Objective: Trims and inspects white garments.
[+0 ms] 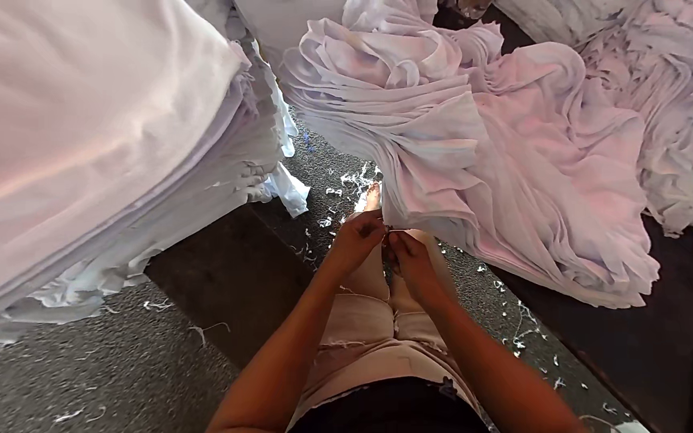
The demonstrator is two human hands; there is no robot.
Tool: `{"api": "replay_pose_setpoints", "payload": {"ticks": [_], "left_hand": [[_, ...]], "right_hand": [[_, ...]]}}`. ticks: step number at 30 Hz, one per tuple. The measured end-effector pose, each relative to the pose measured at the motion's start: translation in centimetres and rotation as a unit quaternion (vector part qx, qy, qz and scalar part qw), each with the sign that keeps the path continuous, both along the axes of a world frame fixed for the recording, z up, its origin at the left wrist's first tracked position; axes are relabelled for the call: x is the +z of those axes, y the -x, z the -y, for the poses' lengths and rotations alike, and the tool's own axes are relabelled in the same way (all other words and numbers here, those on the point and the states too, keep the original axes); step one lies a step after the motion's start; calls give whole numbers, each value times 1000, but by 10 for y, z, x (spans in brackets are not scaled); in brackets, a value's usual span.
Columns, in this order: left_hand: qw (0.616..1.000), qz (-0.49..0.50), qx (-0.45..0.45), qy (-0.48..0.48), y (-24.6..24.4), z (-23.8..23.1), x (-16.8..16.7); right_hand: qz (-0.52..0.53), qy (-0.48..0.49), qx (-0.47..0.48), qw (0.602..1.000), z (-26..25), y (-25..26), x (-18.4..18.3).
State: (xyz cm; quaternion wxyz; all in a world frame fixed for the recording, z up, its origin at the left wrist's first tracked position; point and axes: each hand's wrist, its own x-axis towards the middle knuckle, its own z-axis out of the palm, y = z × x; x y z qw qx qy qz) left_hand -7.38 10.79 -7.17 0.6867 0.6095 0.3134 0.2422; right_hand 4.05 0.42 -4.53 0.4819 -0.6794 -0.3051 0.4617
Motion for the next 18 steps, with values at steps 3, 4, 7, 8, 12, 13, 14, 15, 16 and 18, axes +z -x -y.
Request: {"api": "replay_pose_setpoints", "payload": {"ticks": [3,4,7,8,12,13,14,15,16,18], "left_hand": [[992,55,44,103,-6,1,-12],[987,66,60,134,-10,0,-18],[987,53,51,145,-23,-5,-34],[989,47,28,134,-27,-5,-29],[998,-10,-2,66,-45,-12,43],[999,-19,1,47,-51,-19,64],[999,-23,2,23,-59,-26,82],[1000,-24,-1,3,-66,-33,98],[1000,-26,-2,-11,-75,-39,111],[1000,-28,-4,-12,-91,-48,128]], "right_hand": [[28,19,37,999,11,-8,-1],[41,24,48,998,16,-10,-2],[68,26,61,995,33,-16,0],[77,28,61,995,40,-16,1],[116,4,60,991,65,-13,13],[120,-9,67,990,71,-11,17],[121,-18,80,989,76,-10,22],[125,-26,95,987,81,-10,28],[137,-38,106,984,83,-12,34],[197,-76,101,972,85,-22,49]]}}
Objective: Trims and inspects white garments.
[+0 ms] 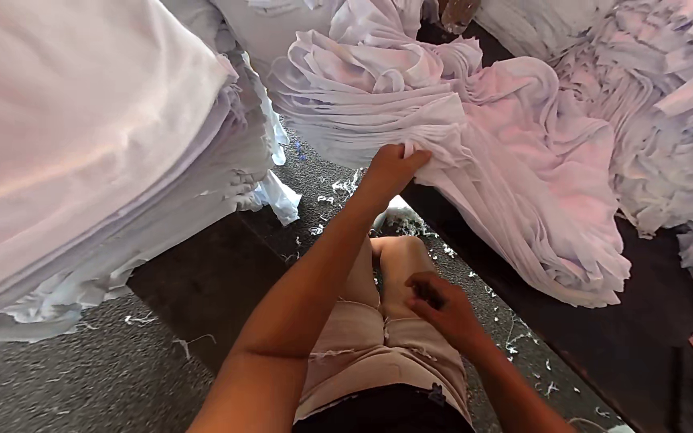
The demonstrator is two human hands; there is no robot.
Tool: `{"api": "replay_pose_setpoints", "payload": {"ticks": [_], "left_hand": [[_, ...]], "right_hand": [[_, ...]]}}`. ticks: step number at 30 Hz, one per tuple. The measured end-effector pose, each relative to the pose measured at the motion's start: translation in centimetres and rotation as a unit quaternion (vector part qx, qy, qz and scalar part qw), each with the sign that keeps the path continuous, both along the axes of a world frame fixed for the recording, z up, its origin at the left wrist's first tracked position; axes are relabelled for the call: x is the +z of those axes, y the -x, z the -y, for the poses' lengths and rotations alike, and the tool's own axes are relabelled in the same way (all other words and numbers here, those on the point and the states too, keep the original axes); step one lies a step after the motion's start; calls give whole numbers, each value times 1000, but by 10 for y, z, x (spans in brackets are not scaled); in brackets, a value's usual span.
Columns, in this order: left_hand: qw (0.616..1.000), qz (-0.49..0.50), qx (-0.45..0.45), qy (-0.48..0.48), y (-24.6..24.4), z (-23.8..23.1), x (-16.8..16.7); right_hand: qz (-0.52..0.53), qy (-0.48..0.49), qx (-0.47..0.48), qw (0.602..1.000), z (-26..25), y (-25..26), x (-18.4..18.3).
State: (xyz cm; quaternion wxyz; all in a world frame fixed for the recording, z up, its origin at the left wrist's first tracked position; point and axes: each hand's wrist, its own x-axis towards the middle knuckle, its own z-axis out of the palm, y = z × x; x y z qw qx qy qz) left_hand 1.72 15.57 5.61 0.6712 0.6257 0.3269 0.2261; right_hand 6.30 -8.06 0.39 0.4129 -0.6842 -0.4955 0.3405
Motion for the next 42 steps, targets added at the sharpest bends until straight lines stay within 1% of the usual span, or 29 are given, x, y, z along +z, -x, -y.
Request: {"api": "replay_pose_setpoints", "payload": {"ticks": [2,3,5,7,9,11,13,15,17,19,21,24,26,28,30,32,33,35,37,38,39,40,41,42], "left_hand": [[1000,10,-2,24,-11,-4,9],[999,17,-2,41,-14,-5,12],[997,32,0,74,-16,-6,15],[995,38,1,97,-16,-8,18],[995,37,4,96,-15,-9,17],[998,17,1,58,-10,-6,10],[1000,-6,2,5,4,2,-3],[999,-25,6,-28,25,15,-27],[998,-59,7,-11,46,29,-51],[996,-95,4,4,64,43,-71],[995,-97,11,35,76,57,-85],[996,-71,13,61,84,71,-94],[996,-57,-7,63,89,76,-96],[997,-37,-24,65,94,78,-101],[995,-36,-35,86,97,79,-97],[991,-52,-40,116,99,79,-88],[990,-57,-45,121,99,78,-87],[988,-86,-59,118,97,75,-91],[984,-118,-81,105,92,70,-102],[983,-135,-88,84,90,69,-111],[982,-155,-91,61,89,68,-119],[982,-167,-79,44,88,66,-128],[983,-170,-52,41,88,63,-137],[986,-157,-8,47,90,58,-144]], "right_hand": [[64,-50,-48,996,-2,-20,22],[79,-58,-79,992,-3,-32,34],[75,-77,-147,983,-7,-58,51],[61,-108,-205,971,-10,-83,57],[54,-127,-239,961,-14,-98,62],[57,-123,-251,958,-17,-105,67],[70,-111,-229,964,-22,-111,70],[87,-104,-190,972,-32,-116,72],[106,-104,-161,976,-50,-126,72],[132,-96,-151,975,-74,-135,74],[154,-81,-138,975,-102,-145,77],[210,-62,-104,970,-146,-159,77],[210,-28,-70,975,-167,-166,71],[200,-1,-25,979,-176,-162,66],[217,22,22,976,-171,-140,68],[255,3,68,965,-148,-107,67],[278,-22,94,956,-133,-91,62],[339,-92,156,923,-100,-63,42],[410,-140,228,872,-70,-46,20],[430,-149,256,853,-58,-42,13],[415,-148,280,853,-48,-39,12],[384,-143,293,864,-43,-37,15],[350,-137,292,879,-40,-37,23],[346,-141,269,888,-38,-41,31]]}}
